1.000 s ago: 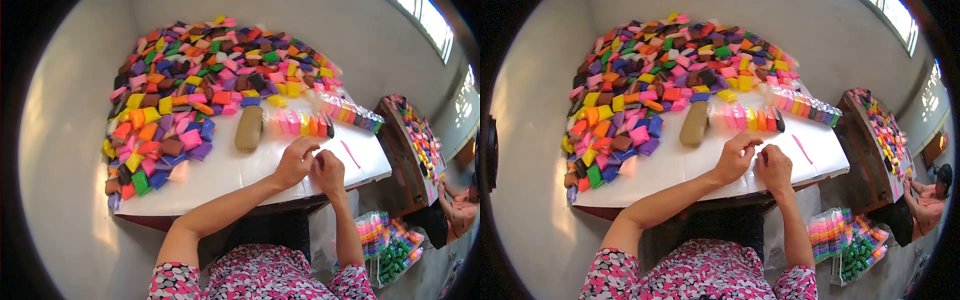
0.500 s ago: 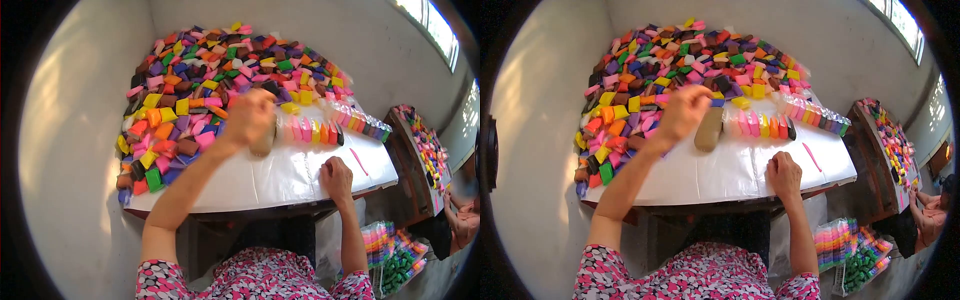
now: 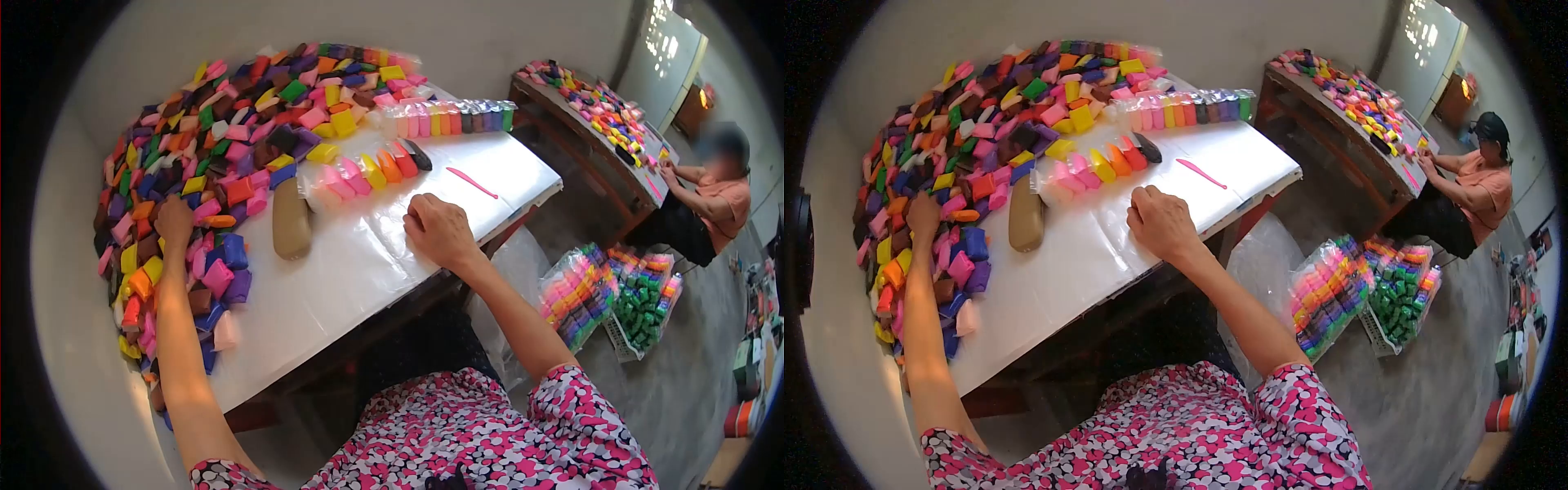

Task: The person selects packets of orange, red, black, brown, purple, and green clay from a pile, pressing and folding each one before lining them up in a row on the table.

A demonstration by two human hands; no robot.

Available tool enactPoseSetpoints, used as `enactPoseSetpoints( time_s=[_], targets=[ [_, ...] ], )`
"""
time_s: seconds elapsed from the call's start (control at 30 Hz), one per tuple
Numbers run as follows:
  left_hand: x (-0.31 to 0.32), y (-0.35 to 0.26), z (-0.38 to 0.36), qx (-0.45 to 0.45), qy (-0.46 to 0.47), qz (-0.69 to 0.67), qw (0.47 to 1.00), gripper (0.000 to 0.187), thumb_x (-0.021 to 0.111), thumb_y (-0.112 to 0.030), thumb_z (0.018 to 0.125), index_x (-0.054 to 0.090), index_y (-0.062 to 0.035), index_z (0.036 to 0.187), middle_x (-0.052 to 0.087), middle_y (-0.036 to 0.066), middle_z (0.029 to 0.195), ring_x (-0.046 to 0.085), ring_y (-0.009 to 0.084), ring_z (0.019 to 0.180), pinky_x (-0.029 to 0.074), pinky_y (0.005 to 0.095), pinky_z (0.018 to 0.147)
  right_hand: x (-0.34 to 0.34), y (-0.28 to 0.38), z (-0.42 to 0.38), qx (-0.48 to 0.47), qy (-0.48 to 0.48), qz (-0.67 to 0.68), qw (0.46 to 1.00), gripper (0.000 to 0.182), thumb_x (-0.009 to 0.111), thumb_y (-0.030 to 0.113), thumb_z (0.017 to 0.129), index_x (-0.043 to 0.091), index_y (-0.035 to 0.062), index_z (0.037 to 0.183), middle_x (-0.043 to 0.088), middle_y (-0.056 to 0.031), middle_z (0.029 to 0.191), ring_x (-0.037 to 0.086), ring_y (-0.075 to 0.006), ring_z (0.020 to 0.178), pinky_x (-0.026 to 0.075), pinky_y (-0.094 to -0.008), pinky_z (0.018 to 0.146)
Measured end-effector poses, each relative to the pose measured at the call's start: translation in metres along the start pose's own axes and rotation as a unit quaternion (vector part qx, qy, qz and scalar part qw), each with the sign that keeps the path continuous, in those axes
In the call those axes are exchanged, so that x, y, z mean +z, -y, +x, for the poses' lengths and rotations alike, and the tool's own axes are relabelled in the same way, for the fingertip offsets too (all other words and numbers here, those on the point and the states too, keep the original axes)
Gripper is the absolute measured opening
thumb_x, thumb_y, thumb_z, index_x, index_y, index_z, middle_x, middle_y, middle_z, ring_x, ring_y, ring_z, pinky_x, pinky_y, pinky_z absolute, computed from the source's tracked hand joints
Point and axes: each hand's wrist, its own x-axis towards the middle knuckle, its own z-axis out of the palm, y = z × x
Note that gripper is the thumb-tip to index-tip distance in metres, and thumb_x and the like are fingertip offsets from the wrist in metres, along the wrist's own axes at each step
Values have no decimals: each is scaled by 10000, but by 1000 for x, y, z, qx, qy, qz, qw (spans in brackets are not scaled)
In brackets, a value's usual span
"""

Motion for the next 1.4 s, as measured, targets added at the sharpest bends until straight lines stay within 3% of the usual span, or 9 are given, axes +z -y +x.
enactPoseSetpoints(
  time_s=[0.17, 0.27, 0.43, 0.67, 0.83, 0.97, 1.17, 1.2, 1.4],
  targets=[
    [-34, 0, -1, -36, -77, -28, 996, 299, 518, -304, 947, 595, -18, 985, 664, 212, 917, 654, 372, 823, 502, 457, 672, 0, -1, 0, -3, -4, 7, 1000, 136, 630, 146, 817, 565, 27, 822, 612, -140, 806, 621, -322, 725, 487, -416, 673],
    [-84, -24, -29, 8, -158, -267, 951, 304, 525, -319, 972, 600, -27, 1011, 674, 137, 894, 656, 255, 757, 492, 380, 615, 1, -1, -1, -8, -16, 8, 1000, 147, 642, 153, 813, 562, 29, 818, 605, -135, 783, 619, -320, 707, 486, -419, 660],
    [-148, -120, -117, 18, 138, -691, 709, 273, 525, -303, 988, 584, -75, 1126, 647, 8, 974, 598, 76, 757, 496, 229, 670, -2, -4, 1, 3, 2, 69, 998, 172, 640, 186, 858, 593, 21, 873, 636, -127, 830, 619, -256, 677, 489, -371, 637],
    [-152, -229, -207, 91, 308, -779, 539, 253, 480, -37, 966, 518, -1, 1213, 616, 81, 1046, 618, 133, 872, 522, 278, 778, -30, 37, -11, 90, 51, 470, 877, 223, 612, 152, 923, 620, -23, 1063, 646, -53, 818, 571, -90, 698, 483, -258, 613],
    [-147, -245, -205, 167, 288, -773, 540, 321, 420, 63, 924, 481, 24, 1236, 611, 113, 1065, 627, 170, 894, 510, 294, 833, -32, 31, -17, 57, 80, 502, 859, 220, 604, 35, 909, 596, -60, 1108, 657, -52, 928, 620, -94, 827, 517, -240, 748],
    [-136, -247, -200, 183, 322, -771, 518, 368, 405, 79, 910, 491, 2, 1259, 608, 88, 1081, 602, 156, 924, 487, 286, 842, -30, 24, -21, 41, 37, 303, 951, 256, 667, 82, 855, 622, -15, 1088, 654, -49, 870, 602, -95, 705, 503, -261, 640],
    [-117, -240, -192, 142, 161, -732, 646, 242, 457, -65, 903, 561, 2, 1111, 622, 98, 1004, 565, 127, 813, 474, 276, 712, -20, 24, -23, -81, -108, 45, 990, 238, 712, 118, 792, 642, 51, 1010, 604, -72, 778, 611, -203, 601, 484, -315, 535],
    [-122, -238, -192, 152, 148, -720, 660, 193, 545, -177, 898, 609, -6, 959, 634, 75, 858, 546, 121, 733, 435, 281, 630, -19, 26, -24, -92, -119, 15, 989, 230, 713, 118, 787, 643, 58, 998, 596, -73, 771, 617, -221, 602, 486, -323, 531],
    [-137, -244, -202, 244, 117, -600, 753, 242, 584, -234, 912, 605, -15, 812, 607, 144, 682, 556, 285, 575, 431, 366, 557, -12, 34, -26, -123, -132, -35, 983, 257, 715, 113, 772, 644, 83, 1018, 575, -64, 780, 626, -233, 621, 497, -335, 537]
  ],
)
